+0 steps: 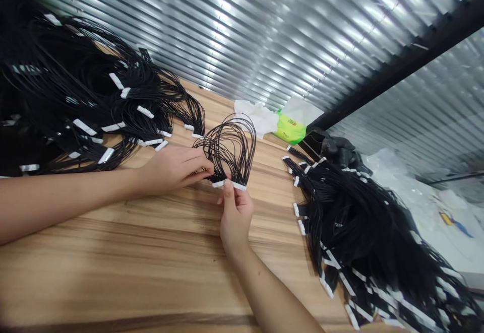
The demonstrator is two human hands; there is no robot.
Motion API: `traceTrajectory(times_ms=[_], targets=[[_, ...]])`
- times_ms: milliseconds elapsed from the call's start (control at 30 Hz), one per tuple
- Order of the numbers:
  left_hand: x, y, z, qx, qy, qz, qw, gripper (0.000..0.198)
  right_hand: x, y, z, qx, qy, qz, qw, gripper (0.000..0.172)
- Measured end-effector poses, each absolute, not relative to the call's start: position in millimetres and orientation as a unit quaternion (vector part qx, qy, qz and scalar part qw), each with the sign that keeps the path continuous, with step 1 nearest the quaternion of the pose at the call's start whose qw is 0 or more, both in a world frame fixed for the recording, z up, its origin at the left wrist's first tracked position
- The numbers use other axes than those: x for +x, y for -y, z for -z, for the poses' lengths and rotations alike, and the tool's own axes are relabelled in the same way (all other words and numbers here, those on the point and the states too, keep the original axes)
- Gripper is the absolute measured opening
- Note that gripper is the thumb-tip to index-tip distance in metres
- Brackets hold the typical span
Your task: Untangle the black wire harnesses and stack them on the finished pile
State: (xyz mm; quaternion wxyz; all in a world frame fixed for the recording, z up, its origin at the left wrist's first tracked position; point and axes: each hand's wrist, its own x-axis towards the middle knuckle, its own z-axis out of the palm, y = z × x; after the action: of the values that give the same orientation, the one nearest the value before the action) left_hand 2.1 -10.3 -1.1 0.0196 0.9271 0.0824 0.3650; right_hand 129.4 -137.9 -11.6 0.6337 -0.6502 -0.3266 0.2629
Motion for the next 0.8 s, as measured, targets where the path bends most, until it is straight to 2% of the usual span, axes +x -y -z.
traceTrajectory(times_ms=[233, 367, 533, 633, 800], targets=[[0, 14, -5, 0.921, -0.047, -0.385, -0.047, 0.017, 128, 140, 14, -0.638, 0.326, -0.258, 0.648, 0.035], [-5, 18, -12, 0.903, 0.091, -0.418, -0.041, 0.028, 128, 140, 15, -0.630, 0.313, -0.267, 0.659, 0.034], [-4, 22, -12, 0.904, 0.255, -0.344, -0.007, 0.031, 132, 138, 19, -0.610, 0.291, -0.278, 0.683, 0.038], [-4, 21, -6, 0.911, 0.226, -0.345, -0.003, 0.028, 134, 138, 21, -0.608, 0.286, -0.283, 0.685, 0.039], [-3, 17, 3, 0.924, 0.061, -0.375, 0.042, 0.026, 138, 136, 22, -0.612, 0.278, -0.273, 0.688, 0.037]])
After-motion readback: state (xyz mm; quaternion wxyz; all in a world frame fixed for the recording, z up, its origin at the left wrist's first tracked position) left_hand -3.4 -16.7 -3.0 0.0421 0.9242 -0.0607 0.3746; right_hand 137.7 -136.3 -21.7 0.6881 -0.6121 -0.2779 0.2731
